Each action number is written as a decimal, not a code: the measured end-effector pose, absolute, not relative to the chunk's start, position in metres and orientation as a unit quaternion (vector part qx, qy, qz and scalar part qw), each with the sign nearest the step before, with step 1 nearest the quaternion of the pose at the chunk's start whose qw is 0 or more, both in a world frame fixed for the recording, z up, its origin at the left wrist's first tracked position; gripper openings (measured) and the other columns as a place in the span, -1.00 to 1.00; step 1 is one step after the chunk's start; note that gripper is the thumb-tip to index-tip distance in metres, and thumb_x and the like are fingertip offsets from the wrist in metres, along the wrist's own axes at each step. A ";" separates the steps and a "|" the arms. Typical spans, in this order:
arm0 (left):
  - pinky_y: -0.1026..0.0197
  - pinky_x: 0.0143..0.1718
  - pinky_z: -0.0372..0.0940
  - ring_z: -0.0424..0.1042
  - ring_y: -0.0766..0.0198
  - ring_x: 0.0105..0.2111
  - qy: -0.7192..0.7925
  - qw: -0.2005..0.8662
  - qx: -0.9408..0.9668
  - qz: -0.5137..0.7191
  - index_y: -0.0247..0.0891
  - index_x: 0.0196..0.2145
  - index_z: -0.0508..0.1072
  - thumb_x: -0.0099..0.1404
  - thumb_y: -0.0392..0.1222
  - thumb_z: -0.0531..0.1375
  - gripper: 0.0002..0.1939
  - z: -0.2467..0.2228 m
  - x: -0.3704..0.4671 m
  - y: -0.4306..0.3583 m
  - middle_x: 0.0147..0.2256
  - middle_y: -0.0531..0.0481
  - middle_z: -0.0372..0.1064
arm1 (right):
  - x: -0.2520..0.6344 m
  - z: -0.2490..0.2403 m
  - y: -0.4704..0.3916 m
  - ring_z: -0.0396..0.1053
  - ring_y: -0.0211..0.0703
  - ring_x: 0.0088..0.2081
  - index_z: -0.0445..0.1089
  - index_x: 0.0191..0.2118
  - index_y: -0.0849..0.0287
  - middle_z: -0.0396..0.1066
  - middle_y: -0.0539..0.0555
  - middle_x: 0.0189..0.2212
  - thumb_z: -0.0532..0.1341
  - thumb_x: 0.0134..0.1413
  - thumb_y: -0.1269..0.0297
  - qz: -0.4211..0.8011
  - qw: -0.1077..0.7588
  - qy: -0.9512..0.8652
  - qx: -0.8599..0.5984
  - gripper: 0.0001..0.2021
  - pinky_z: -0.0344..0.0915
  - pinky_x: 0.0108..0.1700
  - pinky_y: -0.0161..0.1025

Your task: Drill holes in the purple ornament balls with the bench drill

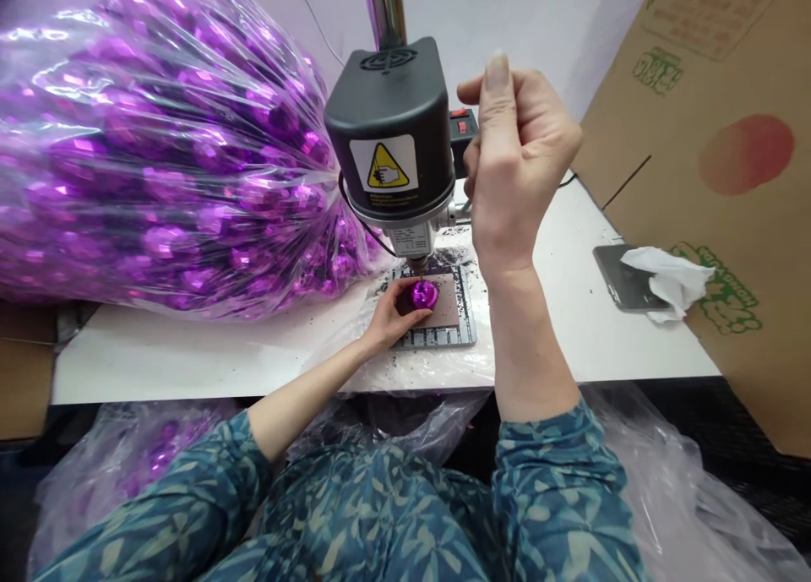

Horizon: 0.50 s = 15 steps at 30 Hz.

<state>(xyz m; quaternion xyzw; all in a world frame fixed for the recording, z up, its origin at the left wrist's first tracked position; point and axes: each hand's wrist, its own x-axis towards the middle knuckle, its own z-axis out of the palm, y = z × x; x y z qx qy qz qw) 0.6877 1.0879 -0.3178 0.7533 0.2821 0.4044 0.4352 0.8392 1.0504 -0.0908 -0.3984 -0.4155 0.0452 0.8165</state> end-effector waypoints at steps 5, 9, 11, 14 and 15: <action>0.02 -0.04 0.40 0.47 0.10 -0.10 0.161 0.358 0.838 0.379 -0.20 0.00 0.42 0.28 -0.12 0.29 -0.65 -0.296 0.636 1.041 -0.12 -0.12 0.48 | 0.841 -0.089 1.052 0.00 -0.44 -0.73 0.35 -0.51 0.17 0.00 -0.17 -0.77 0.29 -0.19 -0.41 0.061 0.810 -0.415 -0.410 -0.38 -0.17 -0.69 -0.29; -0.05 -0.02 0.41 0.44 0.01 -0.06 0.048 0.264 0.940 0.213 -0.24 0.05 0.43 0.26 -0.14 0.23 -0.60 -0.304 0.582 0.995 -0.08 -0.21 0.45 | 0.840 -0.092 1.052 0.00 -0.45 -0.74 0.38 -0.50 0.17 0.02 -0.16 -0.77 0.27 -0.23 -0.45 0.050 0.818 -0.411 -0.399 -0.35 -0.18 -0.70 -0.29; -0.19 0.14 0.35 0.39 -0.11 0.10 0.018 0.205 0.967 0.151 -0.22 0.11 0.42 0.30 -0.09 0.25 -0.56 -0.312 0.565 0.985 0.04 -0.28 0.43 | 0.840 -0.093 1.053 0.00 -0.47 -0.74 0.39 -0.49 0.20 0.03 -0.16 -0.78 0.26 -0.23 -0.43 0.046 0.825 -0.408 -0.389 -0.34 -0.19 -0.71 -0.32; -0.26 0.29 0.25 0.30 -0.14 0.26 0.005 0.218 0.960 0.176 -0.24 0.17 0.36 0.34 0.03 0.25 -0.48 -0.315 0.558 1.000 0.15 -0.32 0.40 | 0.840 -0.092 1.053 0.00 -0.49 -0.74 0.40 -0.49 0.24 0.02 -0.17 -0.78 0.29 -0.18 -0.34 0.051 0.830 -0.401 -0.383 -0.40 -0.20 -0.71 -0.35; -0.25 0.30 0.26 0.30 -0.11 0.27 0.026 0.226 0.952 0.206 -0.25 0.15 0.36 0.38 -0.03 0.22 -0.55 -0.314 0.561 1.015 0.14 -0.30 0.42 | 0.840 -0.092 1.053 0.00 -0.50 -0.74 0.40 -0.49 0.25 0.02 -0.17 -0.77 0.30 -0.12 -0.28 0.050 0.831 -0.399 -0.385 -0.44 -0.20 -0.70 -0.37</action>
